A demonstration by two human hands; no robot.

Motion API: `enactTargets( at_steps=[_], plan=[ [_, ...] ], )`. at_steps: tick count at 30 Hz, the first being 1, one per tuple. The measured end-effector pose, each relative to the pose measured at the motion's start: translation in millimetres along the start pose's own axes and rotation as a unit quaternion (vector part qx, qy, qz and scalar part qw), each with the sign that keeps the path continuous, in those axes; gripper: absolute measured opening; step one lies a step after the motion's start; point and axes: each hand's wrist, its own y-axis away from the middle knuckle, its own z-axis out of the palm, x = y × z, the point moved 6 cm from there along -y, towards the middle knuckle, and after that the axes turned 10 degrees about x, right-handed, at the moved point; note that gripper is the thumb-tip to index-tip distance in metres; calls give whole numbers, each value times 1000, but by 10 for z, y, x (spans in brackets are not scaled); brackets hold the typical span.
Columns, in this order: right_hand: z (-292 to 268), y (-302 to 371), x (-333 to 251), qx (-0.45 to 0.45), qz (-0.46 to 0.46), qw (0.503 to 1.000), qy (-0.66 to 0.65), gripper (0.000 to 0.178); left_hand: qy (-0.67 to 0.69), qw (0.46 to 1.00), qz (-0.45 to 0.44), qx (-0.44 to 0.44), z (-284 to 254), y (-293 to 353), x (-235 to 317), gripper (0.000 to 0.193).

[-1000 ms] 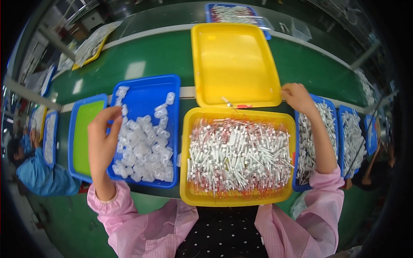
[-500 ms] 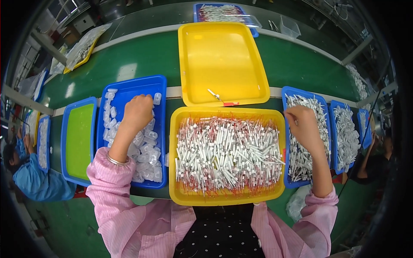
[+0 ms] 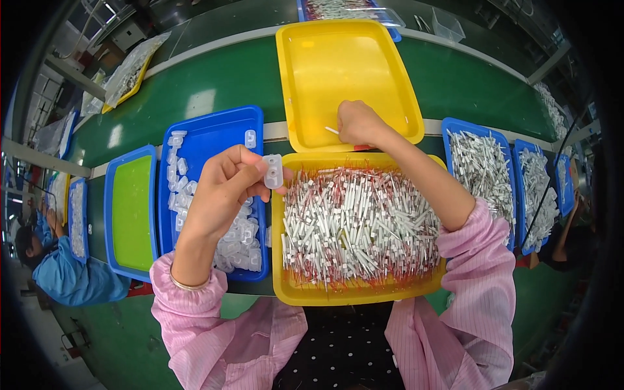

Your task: The person assembles metal pins into small transparent plastic housings by hand at a factory workbench.

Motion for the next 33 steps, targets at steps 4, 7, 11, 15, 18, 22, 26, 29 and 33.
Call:
enactTargets(
  at_steps=[4, 7, 11, 15, 18, 22, 26, 29, 33],
  plan=[
    [-308, 267, 1, 60, 16, 977, -202, 19, 31, 999, 26, 26, 53, 80, -13, 10],
    [-295, 778, -176, -57, 35, 925, -374, 18, 30, 998, 43, 47, 67, 107, -38, 11],
    [-145, 1131, -33, -17, 46, 943, -329, 10, 29, 997, 50, 45, 265, 7, -101, 16],
    [-739, 1482, 22, 224, -79, 960, -149, 15, 24, 998, 47, 39, 433, 53, -109, 29],
    [-1066, 1782, 461, 284, 0, 948, -141, 15, 26, 998, 53, 19, 477, 99, -140, 33],
    [-1053, 2250, 1382, 281, 143, 944, 97, 9, 97, 993, 43, -43, 760, 106, -185, 33],
    [-838, 2401, 1564, 326, 160, 931, 36, 6, 108, 988, 33, -107, 925, 37, -365, 34],
    [-741, 2307, 1528, 357, 172, 918, -20, 5, 124, 984, 23, -125, 913, -54, -500, 35],
    [-629, 2042, 1564, 377, 137, 915, 45, 7, 147, 976, 43, -152, 924, -97, -510, 36]
  ],
)
